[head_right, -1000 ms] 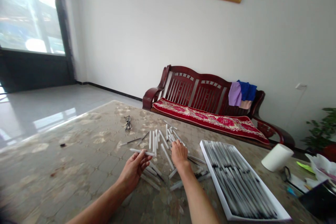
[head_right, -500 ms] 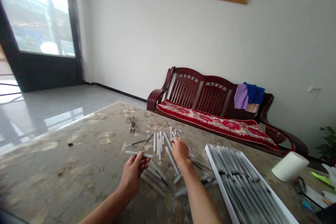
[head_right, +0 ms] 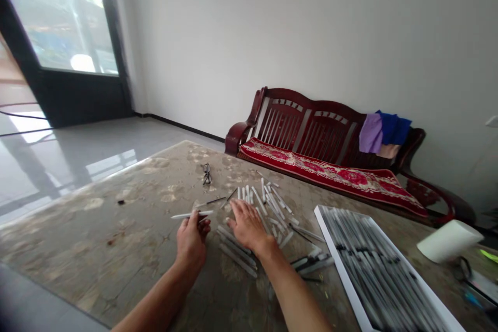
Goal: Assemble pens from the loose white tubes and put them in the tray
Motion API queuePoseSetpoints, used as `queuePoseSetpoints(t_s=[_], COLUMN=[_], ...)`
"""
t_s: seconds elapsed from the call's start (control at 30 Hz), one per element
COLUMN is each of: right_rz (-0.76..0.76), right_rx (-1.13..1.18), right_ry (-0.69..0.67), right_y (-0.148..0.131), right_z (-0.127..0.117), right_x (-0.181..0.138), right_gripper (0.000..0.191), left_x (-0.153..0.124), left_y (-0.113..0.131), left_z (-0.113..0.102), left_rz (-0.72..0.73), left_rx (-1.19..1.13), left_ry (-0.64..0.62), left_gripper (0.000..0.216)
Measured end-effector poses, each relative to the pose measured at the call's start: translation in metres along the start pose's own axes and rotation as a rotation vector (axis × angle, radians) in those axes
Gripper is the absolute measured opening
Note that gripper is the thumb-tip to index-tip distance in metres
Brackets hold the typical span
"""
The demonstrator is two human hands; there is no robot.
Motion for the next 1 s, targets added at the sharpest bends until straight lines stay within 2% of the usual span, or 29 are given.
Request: queuePoseSetpoints(t_s=[0.1, 0.17, 0.4, 0.53, 0.6, 0.7, 0.83, 1.0], right_rz=[-0.027, 0.007, 0.338, 0.506, 0.535, 0.534, 0.558, 0.567], right_rx=[-0.077, -0.111, -0.29, -0.349, -0.348, -0.354, -0.349, -0.368], right_ry=[0.008, 0.019, 0.222, 0.16, 0.128, 0.178, 0.25, 0.279], right_y=[0.001, 0.004, 0.053, 0.075, 0.076, 0.071, 0.065, 0.055], right_z=[0.001, -0.001, -0.031, -0.033, -0.027, -0.016, -0.01, -0.008], right_x=[-0.043, -0.062, -0.116, -0.169, -0.191, -0.213, -0.234, -0.256], right_gripper=[0.055, 0.056, 0.052, 0.055, 0.057, 0.061, 0.066, 0.069], left_x=[-0.002, -0.004, -0.007, -0.012, -0.015, -0.017, -0.017, -0.014], left_y=[0.0, -0.002, -0.01, -0.011, -0.011, -0.012, -0.012, -0.014], left_z=[0.004, 0.005, 0.004, 0.002, 0.003, 0.003, 0.002, -0.001], left_rz=[0.024, 0.054, 0.15, 0.153, 0.145, 0.138, 0.12, 0.13], left_rx=[0.023, 0.059, 0.243, 0.269, 0.266, 0.276, 0.286, 0.316], left_ry=[-0.029, -0.081, -0.269, -0.34, -0.372, -0.413, -0.428, -0.463], left_gripper=[0.035, 0.036, 0.037, 0.036, 0.035, 0.034, 0.035, 0.035])
Point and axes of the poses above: each hand's wrist, its own x-axis towards the middle knuckle, its own z-axis out of the palm, y = z × x, the point moved 2 cm from there along x, towards the middle knuckle, and after that the axes turned 7 degrees about y, right-handed, at the moved point
